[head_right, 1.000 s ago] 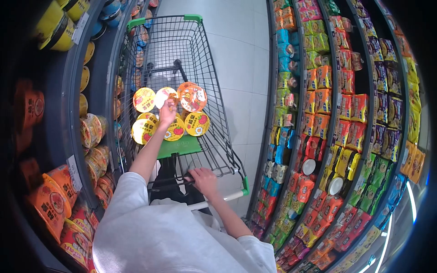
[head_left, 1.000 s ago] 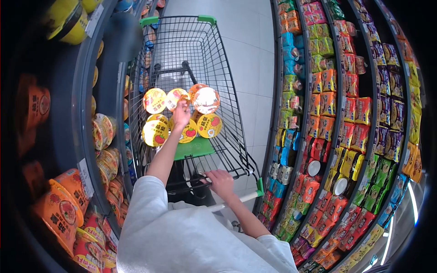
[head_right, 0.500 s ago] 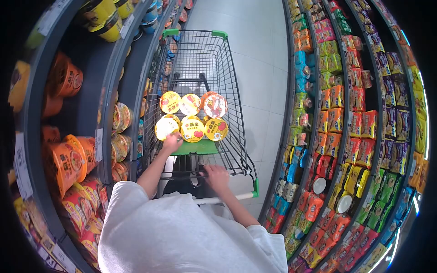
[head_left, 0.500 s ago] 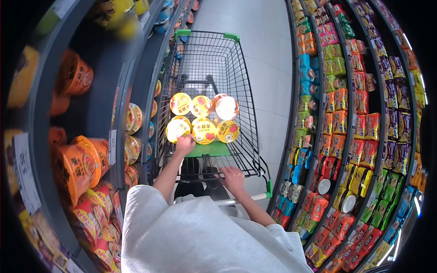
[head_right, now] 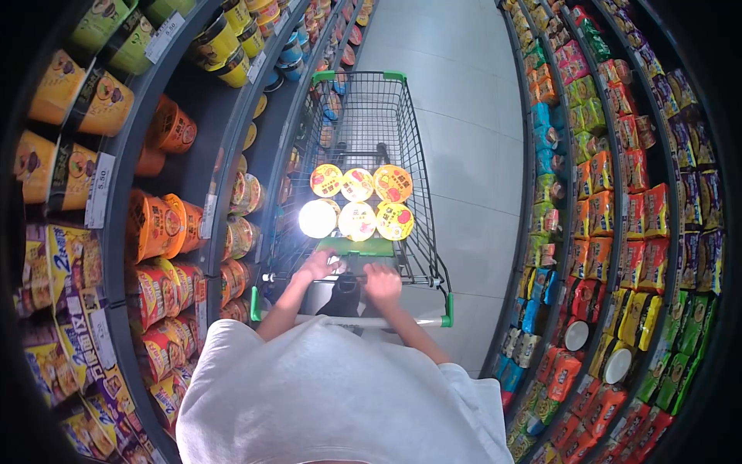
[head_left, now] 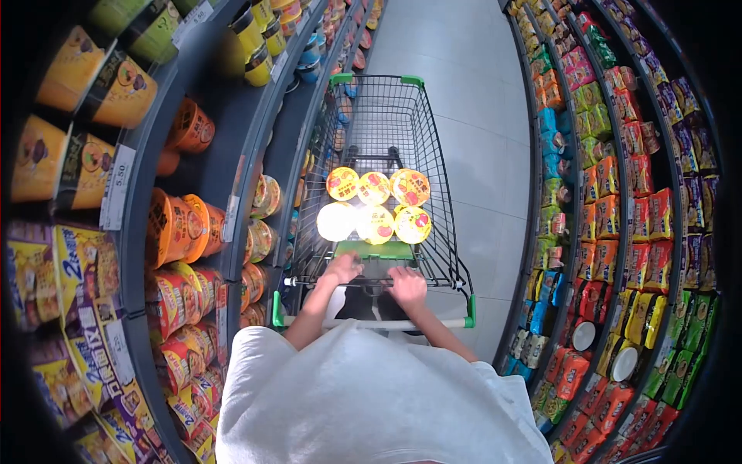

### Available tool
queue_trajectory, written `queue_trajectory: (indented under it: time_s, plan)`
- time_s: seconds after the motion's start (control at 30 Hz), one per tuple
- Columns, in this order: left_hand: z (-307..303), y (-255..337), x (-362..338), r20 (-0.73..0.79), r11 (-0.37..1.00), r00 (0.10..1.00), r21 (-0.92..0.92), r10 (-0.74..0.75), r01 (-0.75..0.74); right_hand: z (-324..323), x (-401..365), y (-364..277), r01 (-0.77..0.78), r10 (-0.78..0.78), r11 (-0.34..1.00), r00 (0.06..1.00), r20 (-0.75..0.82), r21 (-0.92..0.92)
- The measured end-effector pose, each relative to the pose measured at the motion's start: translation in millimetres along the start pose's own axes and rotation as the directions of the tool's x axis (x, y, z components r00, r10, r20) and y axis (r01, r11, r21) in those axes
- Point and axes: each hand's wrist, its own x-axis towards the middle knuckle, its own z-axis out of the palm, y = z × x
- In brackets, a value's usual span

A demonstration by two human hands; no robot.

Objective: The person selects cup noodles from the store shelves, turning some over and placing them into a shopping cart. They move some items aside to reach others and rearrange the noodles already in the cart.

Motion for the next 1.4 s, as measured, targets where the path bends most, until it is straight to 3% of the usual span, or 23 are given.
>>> queue_trajectory:
  time_s: [0.03, 0.13, 0.3, 0.4, 0.47, 0.6, 0.83, 0.93, 0.97, 1.03, 1.07, 1.1, 1.13, 1.17, 1.2, 1.23, 1.27, 1.4]
  plan:
    - [-8.3, 15.6, -9.3, 0.009, 0.997, 0.997, 0.008, -0.073, 0.073, -1.5, 0.7, 1.3, -0.005, 0.005, 1.000, 1.000, 0.025, -0.003]
    - [-15.2, 38.1, -27.7, -0.094, 0.992, 0.989, -0.062, -0.114, 0.108, -1.9, -0.4, 1.5, -0.037, 0.037, 0.999, 0.998, 0.044, -0.009]
    - [-12.1, 65.8, -53.5, -0.237, 0.986, 0.959, 0.012, -0.157, 0.165, 1.2, 2.9, 1.9, -0.049, 0.050, 0.998, 0.998, 0.035, -0.027]
    - [-4.7, 76.6, -69.9, -0.316, 0.981, 0.938, 0.084, -0.141, 0.176, -2.7, 4.5, -0.3, -0.096, 0.098, 0.995, 0.991, 0.097, -0.024]
    - [5.3, 74.6, -76.7, -0.419, 0.984, 0.907, 0.137, -0.043, 0.110, -5.2, 5.0, -0.5, -0.076, 0.077, 0.997, 0.991, 0.110, -0.017]
    - [13.8, 76.7, -84.9, -0.494, 0.981, 0.868, 0.141, -0.048, 0.134, -0.8, 3.3, 3.7, -0.057, 0.056, 0.998, 0.992, 0.112, 0.011]
    - [18.3, 72.9, -83.0, -0.513, 0.992, 0.854, 0.040, -0.085, 0.122, 3.1, 2.1, 5.6, -0.060, 0.056, 0.998, 0.993, 0.108, 0.033]
    - [11.2, 86.6, -92.9, -0.587, 0.995, 0.805, -0.003, -0.082, 0.099, -2.4, 2.9, 5.7, -0.052, 0.047, 0.997, 0.995, 0.088, 0.056]
    - [8.0, 81.5, -92.2, -0.582, 0.987, 0.804, -0.155, -0.117, 0.031, 2.0, 0.9, 6.5, -0.044, 0.040, 0.997, 0.996, 0.074, 0.062]
    - [-3.5, 85.2, -89.4, -0.745, 0.829, 0.614, -0.499, -0.262, -0.252, 2.3, 1.0, 6.9, -0.055, 0.050, 0.996, 0.996, 0.076, 0.068]
    - [-7.1, 57.0, -72.1, -0.864, 0.848, 0.429, -0.420, -0.264, -0.323, 4.4, 2.0, 7.0, -0.061, 0.056, 0.996, 0.996, 0.076, 0.072]
    - [-31.8, 65.8, -79.5, -0.846, 0.733, 0.329, -0.530, -0.420, -0.427, 2.0, 2.0, 6.9, -0.055, 0.050, 0.996, 0.996, 0.070, 0.067]
    - [-71.4, 101.7, -108.2, -0.808, 0.715, 0.234, -0.588, -0.540, -0.379, 1.5, 2.0, 7.1, -0.059, 0.054, 0.996, 0.996, 0.067, 0.064]
    - [-96.3, 83.4, -107.6, -0.782, 0.626, 0.126, -0.573, -0.610, -0.528, 3.8, 1.4, 6.6, -0.062, 0.057, 0.996, 0.996, 0.065, 0.065]
    - [-136.1, 126.3, -143.0, -0.706, 0.457, 0.139, -0.582, -0.695, -0.672, 3.9, 0.9, 5.8, -0.063, 0.059, 0.996, 0.996, 0.063, 0.064]
    - [-158.8, 112.5, -152.5, -0.681, 0.371, 0.116, -0.523, -0.723, -0.767, 1.4, 1.0, 4.4, -0.065, 0.061, 0.996, 0.996, 0.063, 0.062]
    - [-185.7, 124.0, -171.9, -0.651, 0.237, 0.163, -0.481, -0.741, -0.844, 1.1, 0.9, 3.7, -0.069, 0.064, 0.996, 0.996, 0.068, 0.064]
    - [-244.8, 130.8, -208.4, -0.503, -0.087, 0.342, -0.461, -0.794, -0.883, 0.6, 1.2, 3.7, -0.070, 0.064, 0.996, 0.995, 0.079, 0.064]
